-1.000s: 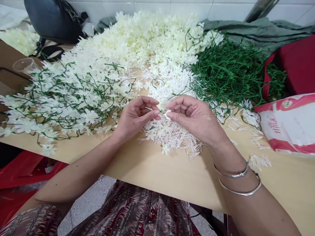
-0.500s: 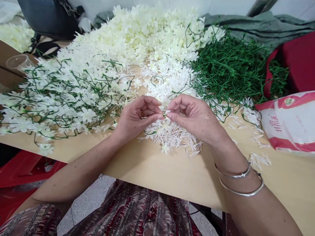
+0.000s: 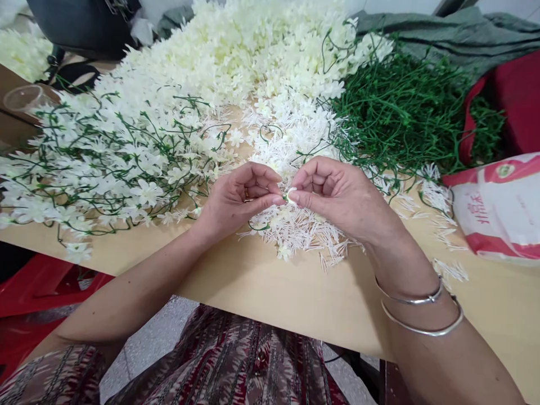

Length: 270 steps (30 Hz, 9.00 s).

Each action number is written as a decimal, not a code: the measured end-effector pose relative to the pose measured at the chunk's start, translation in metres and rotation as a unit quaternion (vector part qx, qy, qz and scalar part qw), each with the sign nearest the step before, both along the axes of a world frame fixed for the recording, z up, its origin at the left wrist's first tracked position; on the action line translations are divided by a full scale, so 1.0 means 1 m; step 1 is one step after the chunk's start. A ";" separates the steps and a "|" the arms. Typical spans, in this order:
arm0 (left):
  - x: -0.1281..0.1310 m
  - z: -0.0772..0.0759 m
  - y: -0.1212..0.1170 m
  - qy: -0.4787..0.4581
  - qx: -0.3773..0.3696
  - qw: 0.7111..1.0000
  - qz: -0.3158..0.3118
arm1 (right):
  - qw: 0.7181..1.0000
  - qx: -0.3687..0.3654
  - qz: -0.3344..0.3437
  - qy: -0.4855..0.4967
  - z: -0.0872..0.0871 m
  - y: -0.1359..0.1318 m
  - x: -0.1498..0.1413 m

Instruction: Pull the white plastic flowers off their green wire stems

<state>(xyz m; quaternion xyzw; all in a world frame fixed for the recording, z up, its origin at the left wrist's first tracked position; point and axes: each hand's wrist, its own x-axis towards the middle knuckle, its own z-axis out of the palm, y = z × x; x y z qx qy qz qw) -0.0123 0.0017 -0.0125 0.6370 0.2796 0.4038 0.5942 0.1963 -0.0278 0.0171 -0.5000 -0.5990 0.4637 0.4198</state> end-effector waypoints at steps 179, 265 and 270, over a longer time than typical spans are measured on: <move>0.004 0.026 0.005 -0.040 -0.011 0.989 0.143 | 0.879 0.390 -0.237 -0.141 -0.029 0.013 -0.012; 0.019 0.012 0.007 0.151 0.164 0.970 0.100 | 0.927 0.249 -0.256 -0.112 -0.016 -0.005 -0.032; 0.018 0.013 0.005 0.179 0.256 0.943 0.116 | 0.936 0.235 -0.257 -0.049 -0.017 -0.003 -0.033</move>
